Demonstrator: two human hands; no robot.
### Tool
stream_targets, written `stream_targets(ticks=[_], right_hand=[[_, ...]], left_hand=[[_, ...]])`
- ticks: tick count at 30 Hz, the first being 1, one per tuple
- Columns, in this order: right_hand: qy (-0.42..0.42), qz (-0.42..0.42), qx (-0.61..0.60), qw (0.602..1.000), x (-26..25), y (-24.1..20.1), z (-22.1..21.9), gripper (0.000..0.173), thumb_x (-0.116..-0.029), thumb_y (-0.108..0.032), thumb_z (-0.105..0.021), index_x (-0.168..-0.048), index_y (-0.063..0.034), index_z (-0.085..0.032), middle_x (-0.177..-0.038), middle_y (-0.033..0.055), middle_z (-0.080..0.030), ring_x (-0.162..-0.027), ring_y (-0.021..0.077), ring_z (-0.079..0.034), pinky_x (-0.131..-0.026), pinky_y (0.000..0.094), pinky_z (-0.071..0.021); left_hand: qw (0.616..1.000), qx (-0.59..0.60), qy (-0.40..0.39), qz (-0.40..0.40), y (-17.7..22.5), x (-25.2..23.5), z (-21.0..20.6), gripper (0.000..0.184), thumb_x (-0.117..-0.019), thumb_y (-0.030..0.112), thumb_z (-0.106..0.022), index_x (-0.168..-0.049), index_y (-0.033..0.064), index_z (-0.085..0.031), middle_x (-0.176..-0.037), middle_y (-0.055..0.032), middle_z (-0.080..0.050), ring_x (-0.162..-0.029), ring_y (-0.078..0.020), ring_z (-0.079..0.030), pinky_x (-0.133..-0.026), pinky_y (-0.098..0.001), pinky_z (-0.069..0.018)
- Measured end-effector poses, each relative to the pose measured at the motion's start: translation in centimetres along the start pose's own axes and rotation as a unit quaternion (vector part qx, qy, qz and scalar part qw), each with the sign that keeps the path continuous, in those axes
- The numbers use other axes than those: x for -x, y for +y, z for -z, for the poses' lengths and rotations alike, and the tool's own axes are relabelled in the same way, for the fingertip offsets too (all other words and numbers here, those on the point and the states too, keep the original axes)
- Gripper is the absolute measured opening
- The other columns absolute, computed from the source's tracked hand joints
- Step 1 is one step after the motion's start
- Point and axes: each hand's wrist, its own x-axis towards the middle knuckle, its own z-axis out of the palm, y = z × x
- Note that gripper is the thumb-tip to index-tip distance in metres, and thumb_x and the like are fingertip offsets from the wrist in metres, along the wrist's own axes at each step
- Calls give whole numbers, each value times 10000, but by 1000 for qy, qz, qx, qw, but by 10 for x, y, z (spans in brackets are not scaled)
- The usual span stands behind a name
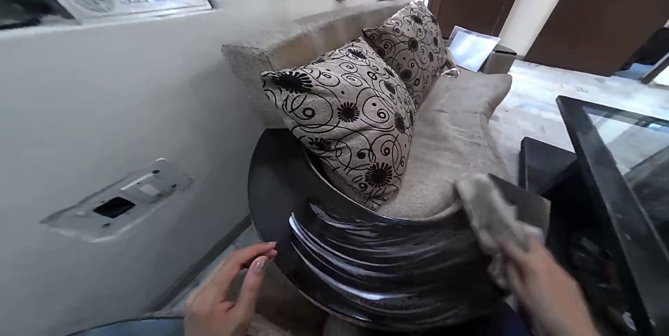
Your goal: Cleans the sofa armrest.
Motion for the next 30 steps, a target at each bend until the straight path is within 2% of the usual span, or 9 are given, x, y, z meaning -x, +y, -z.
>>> stream_targets(ticks=[3, 6, 10, 14, 17, 21, 25, 27, 30], right_hand=[[-5, -84, 28, 996, -61, 97, 5, 380, -954, 7, -598, -1317, -68, -682, -1306, 401, -543, -1030, 602, -621, -770, 742, -492], [7, -130, -3, 991, -94, 128, 0, 353, -1007, -13, -536, -1334, -40, -665, -1296, 396, -539, -1039, 594, -604, -815, 744, -459], [63, -66, 2, 996, -62, 81, -8, 337, -929, 27, -595, -1239, -31, -714, -1275, 412, -551, -928, 615, -634, -699, 746, -488], [6, -15, -28, 999, -3, -38, 0, 343, -863, -37, -672, -1188, -101, -762, -1266, 375, -603, -854, 526, -701, -644, 638, -563], [-23, 72, -114, 991, 33, -132, -21, 337, -805, -72, -747, -1129, -149, -800, -1217, 304, -673, -875, 421, -736, -674, 515, -610], [-57, 185, -191, 962, 41, -219, -57, 322, -800, -30, -742, -1097, -136, -804, -1221, 266, -681, -904, 399, -722, -677, 485, -594], [-77, 232, -209, 947, 37, -209, -53, 293, -822, -22, -723, -1068, -152, -813, -1217, 260, -687, -922, 407, -718, -696, 496, -583], [-46, 222, -204, 952, 38, -176, -48, 277, -813, -34, -730, -1033, -181, -814, -1177, 244, -702, -918, 406, -719, -705, 513, -589], [17, 168, -171, 971, 22, -109, -35, 312, -801, -26, -714, -1034, -207, -817, -1167, 226, -714, -933, 393, -732, -708, 524, -607]], left_hand=[[1000, -9, 5, -8, -2, -1, -3, 420, -1079, 244, -462, -1068, -130, -654, -955, -168, -718, -918, 15, -664, -863, -160, -538], [1000, -20, 24, 1, -2, -1, -2, 431, -1068, 230, -451, -1053, -152, -649, -934, -160, -716, -902, 17, -661, -851, -148, -532], [999, -8, 25, 25, -2, -2, 1, 420, -1071, 208, -438, -1070, -163, -635, -936, -121, -717, -897, 43, -657, -848, -149, -541], [1000, 15, -3, 17, -3, -2, -2, 409, -1078, 202, -446, -1078, -165, -629, -951, -140, -719, -910, 42, -659, -858, -160, -544], [1000, 9, -14, 18, -9, 0, -4, 420, -1072, 186, -443, -1072, -197, -615, -941, -183, -710, -895, 7, -665, -851, -180, -547], [998, 6, -16, 66, -3, -3, -6, 421, -1060, 167, -431, -1103, -216, -600, -962, -198, -696, -904, -27, -666, -852, -207, -555], [993, 72, -27, 85, 8, -10, -7, 370, -1046, 119, -435, -1129, -214, -573, -1001, -116, -694, -911, 16, -653, -847, -204, -560], [989, 119, -36, 74, 7, -23, -5, 324, -1048, 95, -421, -1146, -179, -563, -1011, -6, -698, -919, 52, -656, -848, -195, -568], [983, 159, -34, 81, 7, -46, -5, 299, -1028, 73, -402, -1160, -154, -545, -986, 62, -676, -887, 60, -656, -823, -188, -571]])
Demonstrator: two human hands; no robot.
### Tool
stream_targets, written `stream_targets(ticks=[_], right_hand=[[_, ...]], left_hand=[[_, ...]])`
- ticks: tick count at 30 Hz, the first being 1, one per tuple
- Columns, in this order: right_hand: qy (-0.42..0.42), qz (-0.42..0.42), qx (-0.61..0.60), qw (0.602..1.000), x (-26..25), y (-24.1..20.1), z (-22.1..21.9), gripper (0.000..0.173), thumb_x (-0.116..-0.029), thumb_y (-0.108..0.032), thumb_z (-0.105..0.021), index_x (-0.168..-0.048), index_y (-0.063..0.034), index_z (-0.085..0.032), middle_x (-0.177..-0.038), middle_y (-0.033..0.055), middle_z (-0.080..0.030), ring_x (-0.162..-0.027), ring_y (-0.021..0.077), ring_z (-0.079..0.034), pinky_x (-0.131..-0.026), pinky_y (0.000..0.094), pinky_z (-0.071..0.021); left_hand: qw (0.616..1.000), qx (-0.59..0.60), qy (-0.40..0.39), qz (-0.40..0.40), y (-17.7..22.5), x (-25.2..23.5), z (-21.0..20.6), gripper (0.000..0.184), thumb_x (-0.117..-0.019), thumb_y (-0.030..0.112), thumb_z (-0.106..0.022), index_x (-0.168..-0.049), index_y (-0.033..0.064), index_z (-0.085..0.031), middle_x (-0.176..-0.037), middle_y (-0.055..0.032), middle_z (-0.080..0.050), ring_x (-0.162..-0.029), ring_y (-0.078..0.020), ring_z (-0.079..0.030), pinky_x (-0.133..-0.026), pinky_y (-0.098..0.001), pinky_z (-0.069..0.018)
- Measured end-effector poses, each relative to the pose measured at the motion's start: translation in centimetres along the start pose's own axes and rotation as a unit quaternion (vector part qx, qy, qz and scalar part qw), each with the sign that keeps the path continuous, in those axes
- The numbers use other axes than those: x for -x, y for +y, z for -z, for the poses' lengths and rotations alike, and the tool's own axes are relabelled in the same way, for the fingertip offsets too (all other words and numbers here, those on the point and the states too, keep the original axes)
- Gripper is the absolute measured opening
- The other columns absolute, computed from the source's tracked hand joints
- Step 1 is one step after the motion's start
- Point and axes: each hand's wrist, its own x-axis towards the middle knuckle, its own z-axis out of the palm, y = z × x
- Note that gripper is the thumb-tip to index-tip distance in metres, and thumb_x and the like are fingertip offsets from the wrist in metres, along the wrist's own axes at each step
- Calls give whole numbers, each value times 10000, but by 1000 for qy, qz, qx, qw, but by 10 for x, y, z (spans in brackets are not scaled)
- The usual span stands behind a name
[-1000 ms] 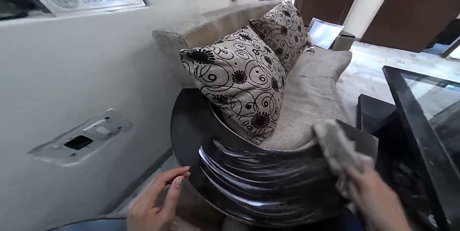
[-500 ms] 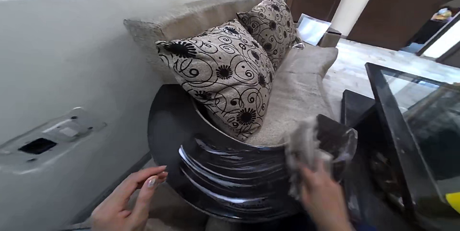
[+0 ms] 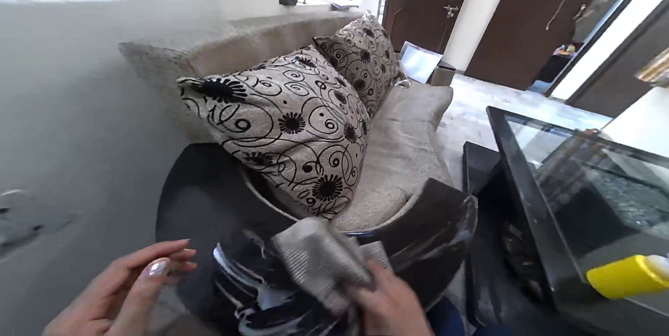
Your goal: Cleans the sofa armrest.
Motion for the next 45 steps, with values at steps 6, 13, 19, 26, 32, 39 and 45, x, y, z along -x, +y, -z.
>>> stream_targets(ticks=[6, 13, 19, 26, 32, 39, 45], right_hand=[[-32, -162, 164, 973, -56, 138, 65, 372, -932, -56, -571, -1241, -169, -744, -1267, 291, -633, -987, 462, -696, -761, 592, -573], [-40, -227, 179, 957, -104, 169, 59, 334, -981, -80, -577, -1282, -140, -709, -1314, 310, -574, -966, 483, -671, -753, 637, -536], [-3, -135, 119, 984, -51, 26, 0, 325, -875, -117, -658, -1172, -168, -780, -1203, 282, -664, -826, 383, -731, -644, 501, -596], [-39, 56, -48, 997, -6, -89, -62, 285, -784, -51, -761, -1046, -151, -815, -1178, 243, -708, -848, 367, -734, -636, 454, -593], [-6, 22, 14, 1000, 28, -9, -1, 268, -805, -71, -726, -1019, -201, -819, -1161, 222, -723, -902, 359, -746, -716, 471, -619], [36, -112, 182, 976, -10, 161, 76, 301, -871, -18, -621, -1109, -109, -781, -1167, 290, -667, -752, 430, -712, -587, 579, -569], [-43, -242, 176, 953, -60, 202, 98, 346, -986, -69, -532, -1292, -93, -691, -1325, 380, -538, -937, 570, -646, -724, 720, -484]], left_hand=[[995, -89, -15, -45, -27, 0, -13, 409, -1054, 134, -444, -1156, -245, -559, -1024, -253, -681, -927, -78, -669, -861, -243, -553], [978, -191, 29, -79, -46, 4, -23, 458, -1037, 284, -440, -1126, -100, -671, -922, -198, -716, -789, -180, -703, -745, -317, -589], [981, -182, 28, -66, -45, 1, -23, 491, -1042, 318, -438, -1138, -107, -664, -915, -187, -712, -775, -162, -692, -743, -322, -588], [981, -192, 34, -18, -51, -1, -13, 486, -1028, 273, -423, -1180, -145, -619, -931, -233, -697, -779, -221, -684, -765, -395, -579], [987, -161, 20, -3, -56, -3, -2, 463, -1047, 250, -424, -1181, -154, -606, -916, -170, -692, -788, -85, -670, -757, -255, -575], [990, -144, 7, -10, -56, -2, -13, 441, -1043, 234, -437, -1158, -152, -618, -908, -147, -693, -781, -28, -655, -746, -204, -561], [980, -198, -22, 0, -46, 0, -10, 453, -1063, 226, -398, -1224, -149, -596, -1015, -271, -688, -844, -265, -681, -827, -436, -562]])
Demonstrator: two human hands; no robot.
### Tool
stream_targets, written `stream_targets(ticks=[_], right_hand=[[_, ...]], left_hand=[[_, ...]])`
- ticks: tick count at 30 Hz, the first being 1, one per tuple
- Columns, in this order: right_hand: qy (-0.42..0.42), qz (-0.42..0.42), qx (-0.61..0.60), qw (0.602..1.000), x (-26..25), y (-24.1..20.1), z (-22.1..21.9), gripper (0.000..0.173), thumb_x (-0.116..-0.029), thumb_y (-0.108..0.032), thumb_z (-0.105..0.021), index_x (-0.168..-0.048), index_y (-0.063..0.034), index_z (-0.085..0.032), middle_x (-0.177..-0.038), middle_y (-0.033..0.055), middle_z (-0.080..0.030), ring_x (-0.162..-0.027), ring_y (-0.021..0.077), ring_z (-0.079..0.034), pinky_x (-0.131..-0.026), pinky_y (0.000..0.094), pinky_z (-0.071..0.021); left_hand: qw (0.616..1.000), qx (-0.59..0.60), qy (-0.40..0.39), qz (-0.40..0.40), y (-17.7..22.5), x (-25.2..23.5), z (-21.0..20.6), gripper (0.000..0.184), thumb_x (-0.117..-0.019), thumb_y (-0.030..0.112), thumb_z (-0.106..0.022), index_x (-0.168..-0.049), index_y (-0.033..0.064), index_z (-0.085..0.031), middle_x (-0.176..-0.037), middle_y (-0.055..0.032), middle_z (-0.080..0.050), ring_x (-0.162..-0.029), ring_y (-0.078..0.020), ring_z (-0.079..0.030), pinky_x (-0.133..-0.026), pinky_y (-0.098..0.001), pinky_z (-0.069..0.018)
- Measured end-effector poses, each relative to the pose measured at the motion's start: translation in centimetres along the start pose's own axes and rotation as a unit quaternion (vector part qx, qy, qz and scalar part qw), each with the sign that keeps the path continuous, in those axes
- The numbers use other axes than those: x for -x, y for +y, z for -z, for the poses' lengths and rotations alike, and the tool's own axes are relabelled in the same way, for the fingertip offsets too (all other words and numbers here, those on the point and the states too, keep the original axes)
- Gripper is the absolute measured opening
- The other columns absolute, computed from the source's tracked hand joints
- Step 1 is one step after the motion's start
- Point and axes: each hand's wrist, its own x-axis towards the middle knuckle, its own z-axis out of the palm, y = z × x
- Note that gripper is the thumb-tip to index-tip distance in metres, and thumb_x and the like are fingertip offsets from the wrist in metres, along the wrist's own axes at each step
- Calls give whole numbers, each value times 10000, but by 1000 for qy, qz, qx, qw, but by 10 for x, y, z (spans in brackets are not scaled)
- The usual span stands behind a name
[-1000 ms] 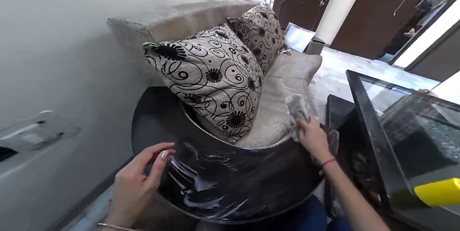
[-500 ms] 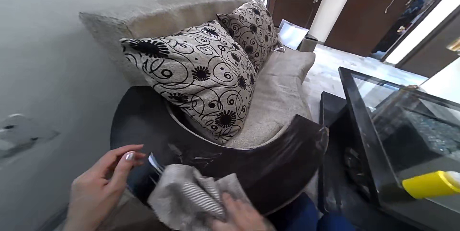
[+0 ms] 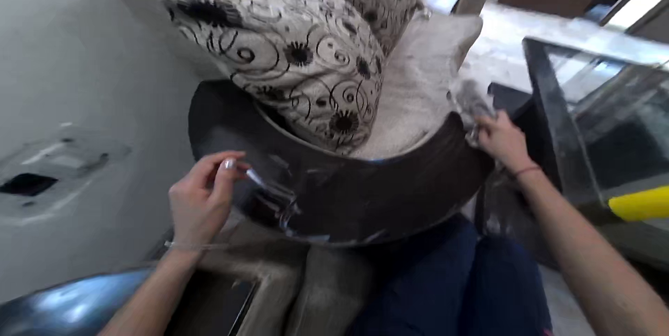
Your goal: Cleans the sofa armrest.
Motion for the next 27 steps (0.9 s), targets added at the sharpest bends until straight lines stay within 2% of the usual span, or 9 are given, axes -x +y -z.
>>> stream_targets(ticks=[4, 7, 9, 12, 16, 19, 21, 24, 27], right_hand=[[35, 37, -27, 998, 43, -24, -7, 355, -931, -35, -546, -1239, -87, -714, -1337, 366, -540, -857, 558, -655, -647, 702, -489], [74, 80, -61, 992, 111, -78, -20, 322, -875, -36, -619, -1157, -114, -753, -1282, 311, -594, -729, 446, -677, -549, 604, -523], [100, 116, -90, 984, 151, -135, -36, 288, -791, -103, -687, -1054, -158, -789, -1125, 237, -661, -669, 336, -681, -495, 491, -536], [61, 213, -183, 958, 186, -232, -60, 218, -775, -110, -755, -980, -158, -813, -1071, 197, -727, -744, 303, -727, -572, 420, -593], [-162, 331, -208, 906, 183, -303, -68, 377, -824, -17, -723, -1193, -94, -748, -1356, 265, -600, -1048, 432, -669, -743, 520, -563], [-113, 361, -206, 902, 177, -286, -69, 351, -790, -32, -750, -1127, -124, -774, -1301, 253, -639, -986, 415, -694, -705, 499, -579], [-9, 344, -212, 914, 173, -248, -67, 344, -750, -48, -750, -1068, -166, -802, -1206, 224, -698, -890, 368, -729, -644, 465, -598], [87, 265, -146, 949, 151, -173, -55, 304, -790, -85, -682, -1041, -204, -804, -1137, 185, -727, -759, 300, -744, -551, 433, -600], [83, 145, -38, 985, 106, -94, -28, 325, -848, -34, -653, -1105, -171, -796, -1156, 253, -698, -676, 392, -715, -523, 560, -563]], left_hand=[[1000, 12, -12, -5, 4, -3, -2, 455, -1080, 254, -391, -1240, -119, -597, -1024, -216, -688, -835, -136, -664, -816, -317, -558], [999, 34, -11, -4, 6, -2, -4, 446, -1074, 250, -398, -1231, -119, -593, -1011, -175, -687, -812, -75, -660, -796, -264, -562], [999, 32, -3, -8, 3, -2, -4, 445, -1076, 249, -402, -1233, -118, -598, -1005, -179, -692, -810, -72, -657, -786, -257, -558], [1000, 18, 15, -6, -2, -5, -5, 463, -1069, 270, -402, -1229, -116, -602, -976, -190, -694, -800, -107, -668, -782, -293, -568], [999, -17, 43, 22, -7, -6, 2, 483, -1064, 259, -372, -1228, -138, -593, -994, -277, -681, -837, -248, -653, -822, -434, -531], [996, -22, 74, 47, -10, -6, 9, 482, -1075, 259, -370, -1241, -137, -588, -1037, -297, -675, -870, -288, -675, -849, -461, -543], [994, -14, 91, 50, -13, -7, 11, 485, -1074, 267, -370, -1241, -133, -587, -1052, -280, -670, -867, -249, -662, -839, -420, -540], [994, 0, 99, 49, -13, -8, 11, 483, -1063, 279, -383, -1232, -119, -600, -1047, -246, -684, -858, -190, -660, -821, -371, -544], [994, 9, 100, 39, -7, -7, 10, 476, -1063, 274, -393, -1225, -122, -602, -1044, -230, -687, -862, -162, -669, -824, -337, -553]])
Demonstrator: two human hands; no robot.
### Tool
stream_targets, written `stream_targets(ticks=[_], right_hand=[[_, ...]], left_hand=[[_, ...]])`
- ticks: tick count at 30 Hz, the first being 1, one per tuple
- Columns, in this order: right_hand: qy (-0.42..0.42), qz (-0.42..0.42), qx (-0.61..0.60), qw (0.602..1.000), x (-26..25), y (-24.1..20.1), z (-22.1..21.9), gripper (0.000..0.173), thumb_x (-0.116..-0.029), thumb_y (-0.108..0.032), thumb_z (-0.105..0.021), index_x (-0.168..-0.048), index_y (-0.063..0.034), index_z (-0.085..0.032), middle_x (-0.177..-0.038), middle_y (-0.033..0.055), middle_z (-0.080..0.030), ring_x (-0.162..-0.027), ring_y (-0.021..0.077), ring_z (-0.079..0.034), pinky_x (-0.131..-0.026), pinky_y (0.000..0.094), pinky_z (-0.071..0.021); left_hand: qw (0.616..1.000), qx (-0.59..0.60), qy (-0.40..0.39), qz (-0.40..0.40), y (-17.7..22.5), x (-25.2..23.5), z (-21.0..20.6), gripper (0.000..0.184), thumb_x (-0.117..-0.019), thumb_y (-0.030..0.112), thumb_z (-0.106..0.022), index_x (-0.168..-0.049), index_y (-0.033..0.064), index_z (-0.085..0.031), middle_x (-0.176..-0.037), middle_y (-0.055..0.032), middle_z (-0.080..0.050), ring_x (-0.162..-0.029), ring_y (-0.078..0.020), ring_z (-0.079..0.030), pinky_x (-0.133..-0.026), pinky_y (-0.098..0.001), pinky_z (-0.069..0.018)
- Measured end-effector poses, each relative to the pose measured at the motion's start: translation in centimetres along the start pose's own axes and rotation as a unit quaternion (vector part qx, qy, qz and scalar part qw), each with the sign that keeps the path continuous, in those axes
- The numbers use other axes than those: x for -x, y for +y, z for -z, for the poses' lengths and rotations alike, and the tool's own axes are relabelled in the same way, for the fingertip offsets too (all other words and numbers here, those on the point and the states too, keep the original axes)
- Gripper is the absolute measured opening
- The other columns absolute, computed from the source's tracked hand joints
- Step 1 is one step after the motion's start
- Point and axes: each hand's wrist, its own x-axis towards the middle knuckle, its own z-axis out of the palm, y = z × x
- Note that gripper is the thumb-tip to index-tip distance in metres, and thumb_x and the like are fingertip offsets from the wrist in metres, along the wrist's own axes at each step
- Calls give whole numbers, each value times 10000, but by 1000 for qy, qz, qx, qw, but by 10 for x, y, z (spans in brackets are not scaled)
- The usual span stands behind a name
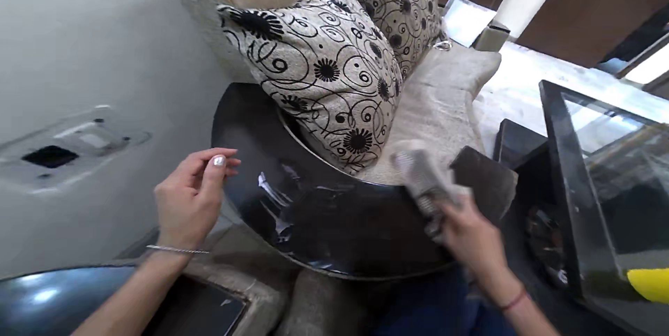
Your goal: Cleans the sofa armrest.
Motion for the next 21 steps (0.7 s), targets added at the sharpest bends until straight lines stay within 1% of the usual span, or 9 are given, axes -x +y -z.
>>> stream_targets(ticks=[2, 4, 8, 12, 14, 16, 17, 19, 21], right_hand=[[-37, -69, 34, 996, -23, 55, 11, 350, -917, -20, -604, -1212, -142, -748, -1253, 327, -608, -740, 495, -680, -581, 660, -522], [-27, -104, 33, 994, -40, 89, 13, 331, -948, -6, -579, -1233, -87, -725, -1282, 370, -565, -808, 571, -646, -626, 728, -480], [3, -34, 10, 999, -35, 78, 4, 343, -881, -22, -567, -1173, -59, -744, -1209, 375, -600, -780, 569, -653, -569, 709, -473], [23, 123, -45, 991, -4, 9, -7, 320, -850, -118, -540, -1046, -135, -792, -1055, 270, -690, -649, 394, -696, -468, 537, -528], [18, 186, -92, 978, 2, -32, -18, 289, -872, -140, -559, -1039, -192, -788, -1095, 210, -716, -683, 312, -720, -483, 456, -558], [-15, 231, -136, 963, -2, -77, -31, 291, -851, -120, -608, -1080, -191, -774, -1141, 194, -709, -744, 304, -729, -531, 445, -584], [-36, 247, -157, 956, -8, -101, -39, 310, -830, -96, -640, -1100, -170, -772, -1137, 201, -704, -757, 317, -726, -546, 455, -588], [-101, 251, -186, 945, -26, -155, -54, 341, -820, -59, -677, -1140, -129, -769, -1125, 227, -688, -811, 368, -718, -604, 496, -589], [-180, 224, -201, 936, -52, -207, -72, 326, -881, -71, -673, -1194, -121, -753, -1193, 260, -657, -980, 429, -685, -743, 556, -564]], left_hand=[[1000, 8, 6, -13, 4, 1, 0, 452, -1066, 249, -399, -1211, -126, -606, -1043, -218, -685, -860, -133, -671, -828, -304, -558], [999, 15, 19, -27, 6, -2, 3, 433, -1062, 228, -403, -1196, -126, -613, -1041, -204, -683, -862, -111, -669, -827, -281, -560], [998, 34, 60, -13, 9, -8, 18, 431, -1080, 227, -366, -1246, -113, -574, -1063, -130, -666, -888, -32, -652, -847, -232, -552], [986, 94, 131, -33, 8, -16, 38, 436, -1103, 250, -317, -1305, -82, -515, -1078, -5, -673, -886, 26, -649, -845, -210, -554], [982, 109, 146, -44, 10, -16, 43, 462, -1106, 285, -277, -1336, -59, -482, -1094, 33, -675, -893, 21, -658, -858, -221, -560], [981, 106, 153, -60, 13, -14, 43, 487, -1105, 333, -259, -1344, -39, -462, -1092, 62, -679, -901, 28, -660, -866, -219, -561], [982, 93, 149, -66, 15, -12, 40, 504, -1107, 343, -254, -1349, -52, -454, -1094, 58, -674, -911, 36, -654, -875, -213, -555], [989, 57, 124, -63, 17, -6, 36, 546, -1108, 328, -241, -1371, -117, -417, -1117, -25, -655, -941, 19, -640, -908, -225, -535], [992, 23, 107, -62, 12, -5, 30, 551, -1104, 296, -254, -1358, -160, -430, -1119, -132, -653, -950, -32, -650, -917, -250, -538]])
